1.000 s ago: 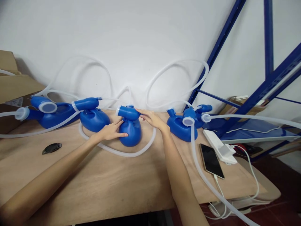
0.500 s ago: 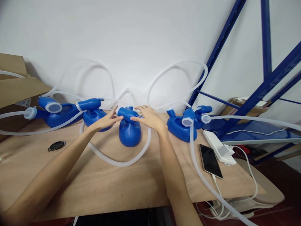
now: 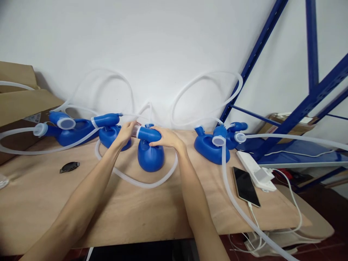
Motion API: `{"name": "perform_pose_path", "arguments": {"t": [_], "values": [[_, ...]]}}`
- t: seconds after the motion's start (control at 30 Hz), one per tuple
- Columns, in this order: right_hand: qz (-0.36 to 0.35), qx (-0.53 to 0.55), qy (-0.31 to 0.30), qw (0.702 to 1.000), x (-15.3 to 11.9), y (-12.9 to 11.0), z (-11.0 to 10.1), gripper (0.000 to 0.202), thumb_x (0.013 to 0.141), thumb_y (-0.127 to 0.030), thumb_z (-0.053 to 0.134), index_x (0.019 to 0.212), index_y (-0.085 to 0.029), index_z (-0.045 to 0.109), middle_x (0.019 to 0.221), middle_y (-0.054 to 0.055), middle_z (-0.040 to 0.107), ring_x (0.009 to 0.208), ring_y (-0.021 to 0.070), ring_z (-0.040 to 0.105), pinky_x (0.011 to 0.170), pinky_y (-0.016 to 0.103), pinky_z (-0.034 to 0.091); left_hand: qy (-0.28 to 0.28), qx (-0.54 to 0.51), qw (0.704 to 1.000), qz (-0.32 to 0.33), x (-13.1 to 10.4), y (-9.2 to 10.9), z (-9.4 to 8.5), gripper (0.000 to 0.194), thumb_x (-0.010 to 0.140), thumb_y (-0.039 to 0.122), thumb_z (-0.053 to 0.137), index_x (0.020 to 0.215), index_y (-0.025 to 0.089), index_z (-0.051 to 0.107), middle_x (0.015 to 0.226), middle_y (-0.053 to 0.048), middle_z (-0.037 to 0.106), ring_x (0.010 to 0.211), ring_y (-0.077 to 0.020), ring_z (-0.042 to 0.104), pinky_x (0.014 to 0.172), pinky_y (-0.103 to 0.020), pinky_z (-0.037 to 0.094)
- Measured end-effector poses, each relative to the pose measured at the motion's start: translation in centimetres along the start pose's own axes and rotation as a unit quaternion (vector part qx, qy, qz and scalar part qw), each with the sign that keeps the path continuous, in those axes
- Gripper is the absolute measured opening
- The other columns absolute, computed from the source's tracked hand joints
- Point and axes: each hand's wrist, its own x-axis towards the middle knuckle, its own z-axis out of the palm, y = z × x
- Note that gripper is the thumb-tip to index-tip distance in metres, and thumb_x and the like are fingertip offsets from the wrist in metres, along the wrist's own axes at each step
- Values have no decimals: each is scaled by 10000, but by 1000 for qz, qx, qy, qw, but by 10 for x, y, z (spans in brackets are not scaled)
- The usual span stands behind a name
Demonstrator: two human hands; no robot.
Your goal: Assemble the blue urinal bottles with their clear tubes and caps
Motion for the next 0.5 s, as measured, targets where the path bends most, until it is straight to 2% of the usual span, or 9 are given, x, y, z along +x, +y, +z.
{"name": "perform_pose_path", "arguments": {"t": [0.07, 0.17, 0.23, 0.3, 0.4, 0.47, 0.5], "values": [[10, 8, -8, 1000, -6, 1, -5, 800, 783, -491, 847, 1485, -253, 547, 1486, 71, 641, 1320, 304, 635, 1106, 415, 477, -33, 0, 999, -30, 1, -6, -12, 430, 1026, 453, 380, 1096, 152, 677, 948, -115, 753, 756, -222, 732, 665, -324, 606], [26, -4, -22, 999, -13, 1, -13, 810, 766, -494, 858, 1482, -261, 560, 1494, 78, 634, 1336, 326, 622, 1118, 444, 471, -86, 43, 993, -62, 1, -14, -37, 270, 843, 388, 684, 1001, 170, 707, 859, -86, 753, 725, -239, 735, 680, -333, 608], [20, -6, -32, 999, -16, 2, -16, 796, 757, -491, 865, 1468, -281, 576, 1478, 69, 647, 1323, 332, 629, 1110, 452, 479, -99, 81, 990, -65, -2, -15, -52, 277, 716, 320, 782, 950, 185, 724, 917, -92, 766, 853, -279, 743, 780, -352, 605], [10, 5, -33, 999, -17, 4, -18, 786, 751, -500, 870, 1456, -297, 588, 1464, 58, 657, 1310, 329, 637, 1101, 448, 487, -118, 102, 986, -52, -6, -9, -59, 313, 665, 322, 817, 948, 207, 749, 1056, -92, 778, 1026, -307, 723, 904, -349, 577], [6, 33, -28, 999, -17, 10, -17, 802, 732, -525, 880, 1449, -309, 592, 1440, 52, 671, 1285, 323, 650, 1084, 444, 504, -235, 91, 968, 8, -13, 6, -53, 447, 720, 444, 814, 1113, 237, 766, 1286, -72, 742, 1200, -312, 670, 1005, -333, 531], [6, 48, -28, 998, -17, 15, -16, 800, 727, -535, 882, 1441, -311, 599, 1427, 54, 676, 1271, 319, 657, 1075, 449, 512, -308, 65, 947, 60, -17, 13, -40, 546, 777, 504, 784, 1249, 235, 729, 1349, -79, 715, 1233, -312, 653, 1029, -350, 517], [7, 53, -28, 998, -17, 16, -15, 797, 727, -538, 882, 1437, -309, 602, 1427, 57, 676, 1270, 318, 658, 1077, 452, 512, -323, 52, 942, 81, -18, 15, -32, 577, 791, 513, 778, 1288, 226, 712, 1341, -86, 718, 1223, -311, 655, 1032, -365, 515]]}}
